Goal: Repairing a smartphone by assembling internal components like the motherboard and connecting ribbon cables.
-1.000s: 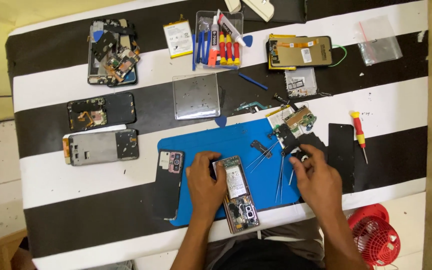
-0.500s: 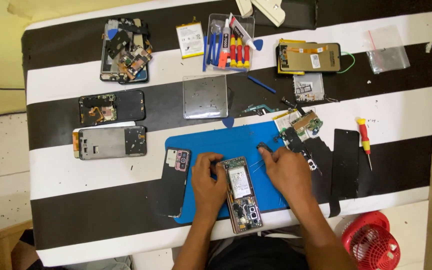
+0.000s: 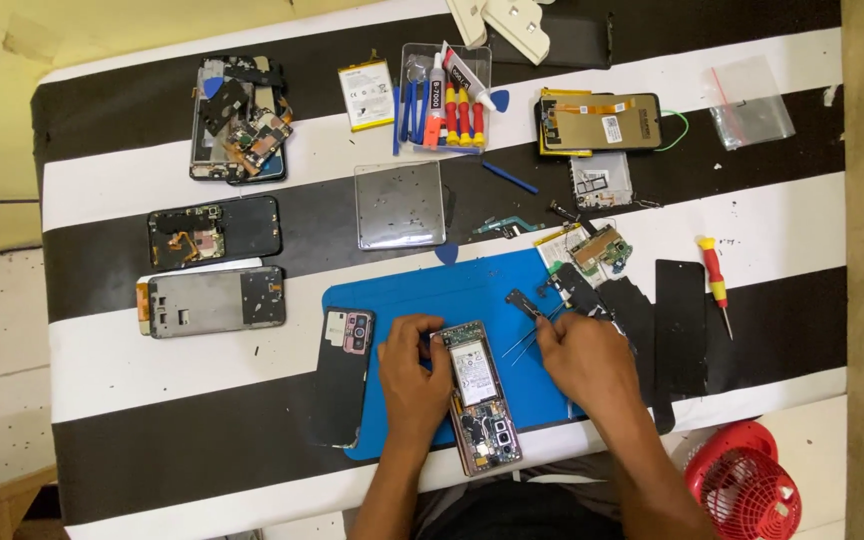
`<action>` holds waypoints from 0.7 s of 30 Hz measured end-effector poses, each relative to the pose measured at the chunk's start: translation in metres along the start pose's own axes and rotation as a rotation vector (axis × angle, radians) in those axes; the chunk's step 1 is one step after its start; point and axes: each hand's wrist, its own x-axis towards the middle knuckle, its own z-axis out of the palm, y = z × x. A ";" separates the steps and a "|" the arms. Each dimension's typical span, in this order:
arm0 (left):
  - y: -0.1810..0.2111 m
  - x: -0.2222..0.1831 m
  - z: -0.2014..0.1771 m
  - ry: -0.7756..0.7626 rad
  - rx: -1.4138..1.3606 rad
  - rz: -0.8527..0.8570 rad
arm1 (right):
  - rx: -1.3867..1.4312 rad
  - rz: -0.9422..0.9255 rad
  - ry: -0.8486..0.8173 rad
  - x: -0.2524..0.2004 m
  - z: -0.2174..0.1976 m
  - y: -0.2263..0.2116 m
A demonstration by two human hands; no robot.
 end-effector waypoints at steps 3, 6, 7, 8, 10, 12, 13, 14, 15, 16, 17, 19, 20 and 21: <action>-0.002 0.001 0.001 -0.005 -0.008 -0.001 | -0.021 0.021 -0.031 -0.015 -0.018 -0.027; -0.001 0.001 0.000 0.023 -0.028 0.007 | 0.006 0.009 -0.064 -0.009 -0.012 -0.023; 0.000 0.001 0.000 0.023 -0.025 0.005 | 0.007 0.008 -0.068 -0.006 -0.009 -0.017; 0.001 0.000 0.001 0.035 -0.032 0.011 | 0.051 -0.001 -0.080 -0.003 -0.005 -0.011; 0.000 0.001 0.001 0.042 -0.041 0.019 | 0.096 -0.005 -0.089 -0.004 -0.007 -0.007; -0.003 0.001 0.001 0.051 -0.046 0.027 | 0.290 -0.007 -0.160 -0.012 -0.018 -0.012; -0.003 0.000 0.001 0.049 -0.044 0.024 | 0.290 -0.005 -0.163 -0.011 -0.015 -0.005; -0.003 0.000 0.001 0.055 -0.065 0.030 | 0.438 -0.030 -0.173 -0.009 -0.013 0.001; -0.002 0.001 0.001 0.062 -0.087 0.038 | 0.585 -0.057 -0.180 -0.007 -0.012 0.006; -0.003 0.002 0.002 0.063 -0.088 0.038 | 0.584 -0.058 -0.179 -0.005 -0.007 0.013; -0.004 0.001 0.002 0.078 -0.110 0.047 | 0.702 -0.181 -0.140 -0.005 -0.002 0.020; -0.006 -0.001 0.000 0.092 -0.127 0.049 | 0.821 -0.299 -0.105 -0.004 0.011 0.029; -0.006 -0.001 -0.001 0.097 -0.151 0.058 | 0.919 -0.389 -0.071 -0.004 0.019 0.031; -0.006 -0.001 -0.002 0.104 -0.176 0.070 | 1.016 -0.484 -0.034 -0.002 0.026 0.033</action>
